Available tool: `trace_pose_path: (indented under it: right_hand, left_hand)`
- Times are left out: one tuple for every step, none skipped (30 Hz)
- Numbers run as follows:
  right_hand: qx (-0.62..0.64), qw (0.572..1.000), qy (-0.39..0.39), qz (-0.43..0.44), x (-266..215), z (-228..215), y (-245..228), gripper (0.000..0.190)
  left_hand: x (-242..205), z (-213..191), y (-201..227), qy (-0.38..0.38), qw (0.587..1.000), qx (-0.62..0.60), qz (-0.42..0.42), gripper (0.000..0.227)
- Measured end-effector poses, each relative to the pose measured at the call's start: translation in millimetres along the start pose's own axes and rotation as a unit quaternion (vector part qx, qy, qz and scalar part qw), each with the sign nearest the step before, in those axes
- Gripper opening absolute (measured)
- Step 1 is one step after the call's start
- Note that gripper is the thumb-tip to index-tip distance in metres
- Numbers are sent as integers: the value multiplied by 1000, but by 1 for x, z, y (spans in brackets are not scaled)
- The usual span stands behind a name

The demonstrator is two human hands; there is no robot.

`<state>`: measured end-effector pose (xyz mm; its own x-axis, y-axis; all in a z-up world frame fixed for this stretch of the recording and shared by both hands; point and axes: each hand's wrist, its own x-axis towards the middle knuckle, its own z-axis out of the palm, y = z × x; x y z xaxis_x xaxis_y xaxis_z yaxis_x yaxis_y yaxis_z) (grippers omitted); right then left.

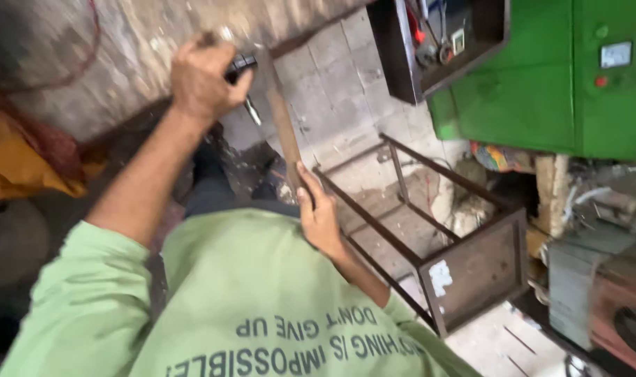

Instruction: The person uses a knife to scrape and sharpen the edges of a circular metal part with multiple holes, then uses a file to smooth the edges of a long metal strip. The person places the metal parts on the workbench and wipes the surface with a cloth.

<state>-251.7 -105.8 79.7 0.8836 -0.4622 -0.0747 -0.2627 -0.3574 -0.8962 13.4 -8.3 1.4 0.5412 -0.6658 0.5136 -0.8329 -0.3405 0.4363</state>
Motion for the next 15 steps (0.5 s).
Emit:
trace_pose_path:
  right_hand:
    - [-16, 1000, 14, 3, 20, 8, -7, 45]
    - [53, 997, 51, 22, 48, 24, -1, 38]
    - [71, 996, 39, -34, 80, 32, 14, 39]
    - [81, 995, 50, -11, 106, 43, 35, 40]
    - [96, 992, 49, -62, 126, 49, 60, 41]
    - [88, 992, 38, -77, 150, 56, 80, 42]
    - [78, 992, 28, -92, 174, 58, 92, 43]
    - [65, 992, 15, -104, 177, 50, 94, 44]
    - [76, 993, 13, -87, 170, 41, 91, 46]
    - [83, 995, 3, -56, 135, 33, 96, 47]
    - [113, 993, -6, -41, 100, 23, 88, 49]
    - [103, 994, -20, -10, 51, 4, 74, 49]
    - [56, 998, -25, 0, 10, -11, 54, 46]
    - [45, 997, -41, 46, -12, -12, 31, 46]
    - [34, 994, -57, 92, -16, -9, 11, 47]
  left_hand:
    - [10, -1, -11, 26, 1000, 5, 9, 27]
    - [6, 3, -11, 14, 1000, -4, 1, 28]
    - [-1, 7, -8, 3, 1000, -13, -8, 29]
    - [-16, 8, 1, -14, 1000, -21, -17, 29]
    - [-32, 8, 16, -12, 998, -46, -46, 29]
    - [-24, 5, 11, 8, 997, -57, -58, 29]
    - [-15, 0, 7, 27, 995, -68, -68, 28]
    - [-7, -3, 7, 37, 994, -80, -63, 24]
    - [2, -5, 4, 46, 993, -93, -57, 20]
    - [2, -7, 6, 49, 990, -112, -64, 18]
    - [4, -8, 2, 19, 996, -79, -38, 17]
    - [-7, -4, 9, -10, 998, -52, -25, 17]
    - [-17, 0, 17, -40, 999, -26, -11, 18]
    - [-9, -2, 7, -28, 999, -14, -4, 22]
    - [-1, -4, 0, -16, 1000, -2, 4, 27]
